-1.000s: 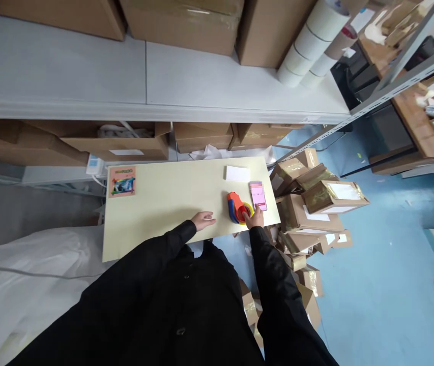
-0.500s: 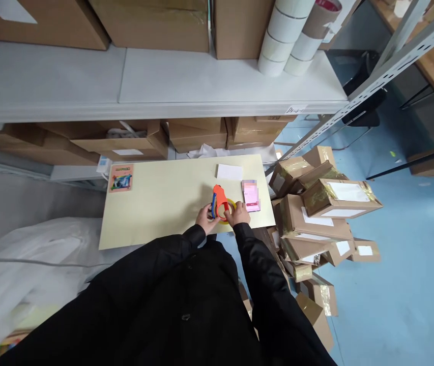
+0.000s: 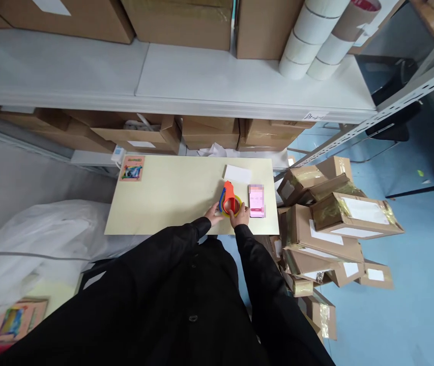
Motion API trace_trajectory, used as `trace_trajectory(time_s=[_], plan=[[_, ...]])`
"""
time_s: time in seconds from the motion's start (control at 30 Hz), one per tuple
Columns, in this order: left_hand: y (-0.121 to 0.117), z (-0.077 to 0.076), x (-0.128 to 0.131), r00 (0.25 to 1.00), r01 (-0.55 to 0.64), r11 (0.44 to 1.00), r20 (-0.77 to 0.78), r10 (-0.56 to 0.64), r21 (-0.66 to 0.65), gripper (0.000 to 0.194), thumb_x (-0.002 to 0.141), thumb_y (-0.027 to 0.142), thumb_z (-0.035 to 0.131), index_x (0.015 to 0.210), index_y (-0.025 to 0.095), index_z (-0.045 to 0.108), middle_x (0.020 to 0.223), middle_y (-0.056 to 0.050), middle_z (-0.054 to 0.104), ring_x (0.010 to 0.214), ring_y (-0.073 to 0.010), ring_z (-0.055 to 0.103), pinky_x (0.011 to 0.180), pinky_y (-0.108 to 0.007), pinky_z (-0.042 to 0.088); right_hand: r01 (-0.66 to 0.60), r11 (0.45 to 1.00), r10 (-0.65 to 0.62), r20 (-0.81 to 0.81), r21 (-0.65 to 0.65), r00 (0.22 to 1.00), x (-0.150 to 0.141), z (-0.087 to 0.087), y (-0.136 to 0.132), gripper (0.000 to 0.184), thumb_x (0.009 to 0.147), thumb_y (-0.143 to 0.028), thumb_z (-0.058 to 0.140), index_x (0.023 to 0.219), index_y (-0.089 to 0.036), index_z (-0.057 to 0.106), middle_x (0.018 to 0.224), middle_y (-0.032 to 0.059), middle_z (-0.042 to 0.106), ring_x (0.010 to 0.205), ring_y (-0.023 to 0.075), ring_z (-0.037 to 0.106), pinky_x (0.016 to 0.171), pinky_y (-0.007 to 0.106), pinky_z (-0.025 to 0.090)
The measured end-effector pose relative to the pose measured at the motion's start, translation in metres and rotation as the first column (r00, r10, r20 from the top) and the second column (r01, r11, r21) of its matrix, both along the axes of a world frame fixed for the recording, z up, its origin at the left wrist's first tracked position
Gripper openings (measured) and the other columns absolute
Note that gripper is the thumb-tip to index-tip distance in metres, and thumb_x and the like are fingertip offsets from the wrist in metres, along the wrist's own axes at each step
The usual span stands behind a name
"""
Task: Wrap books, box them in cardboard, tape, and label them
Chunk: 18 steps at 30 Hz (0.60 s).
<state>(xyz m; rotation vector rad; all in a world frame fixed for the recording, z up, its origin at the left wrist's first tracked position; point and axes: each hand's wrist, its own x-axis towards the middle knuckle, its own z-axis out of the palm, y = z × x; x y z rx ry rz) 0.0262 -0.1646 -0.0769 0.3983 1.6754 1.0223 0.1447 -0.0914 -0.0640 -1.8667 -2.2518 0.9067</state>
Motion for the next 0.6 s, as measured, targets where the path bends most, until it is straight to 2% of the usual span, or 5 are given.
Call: trace_trajectory(time_s=[0.2,0.3,0.43,0.53,0.6], plan=[[-0.019,0.004,-0.014,0.998,0.068,0.997,0.011,-0.068,-0.037,0.096,0.054,0.014,0.078,0.141,0.013,0.035,0.139,-0.021,0.045,0.129,-0.0318,0.043,0.103,-0.041,0.040,-0.017,1.000,0.018,0.018,-0.003,1.000,0.004,-0.004,-0.008,0.075,0.078,-0.040,0.053,0.138,-0.001,0.029,0.125,0.0248,0.039,0.121,0.0344,0.041,0.100,0.047,0.036],[-0.043,0.011,-0.038,0.999,0.046,0.998,-0.021,-0.046,-0.040,0.084,0.056,0.016,0.078,0.133,0.013,0.046,0.132,-0.021,0.053,0.124,-0.0312,0.049,0.101,-0.040,0.042,-0.049,0.986,0.046,0.019,0.161,0.999,0.000,0.006,-0.008,0.075,0.079,-0.040,0.050,0.139,-0.001,0.026,0.130,0.0275,0.034,0.124,0.0379,0.036,0.099,0.055,0.033],[-0.099,0.026,-0.087,0.986,-0.082,0.995,-0.152,0.071,-0.066,0.059,0.062,0.022,0.076,0.118,0.016,0.058,0.126,-0.016,0.059,0.118,-0.0286,0.055,0.100,-0.037,0.044,-0.160,0.896,0.187,-0.024,0.414,0.982,-0.022,0.033,-0.013,0.069,0.082,-0.039,0.046,0.140,-0.008,0.027,0.136,0.0256,0.028,0.127,0.0372,0.032,0.099,0.057,0.032],[-0.158,0.036,-0.125,0.943,-0.227,0.966,-0.274,0.186,-0.122,0.048,0.069,0.025,0.070,0.115,0.018,0.060,0.124,-0.013,0.061,0.116,-0.0266,0.057,0.098,-0.036,0.046,-0.279,0.829,0.347,-0.055,0.485,0.936,-0.059,0.047,-0.023,0.066,0.082,-0.038,0.047,0.139,-0.010,0.031,0.136,0.0232,0.031,0.126,0.0363,0.035,0.099,0.056,0.034],[-0.201,0.042,-0.147,0.900,-0.327,0.931,-0.353,0.254,-0.163,0.044,0.072,0.026,0.067,0.114,0.018,0.059,0.124,-0.012,0.061,0.115,-0.0256,0.057,0.096,-0.035,0.047,-0.378,0.793,0.470,-0.085,0.477,0.879,-0.093,0.050,-0.036,0.064,0.081,-0.035,0.048,0.138,-0.010,0.033,0.133,0.0219,0.036,0.125,0.0353,0.037,0.099,0.055,0.036]])
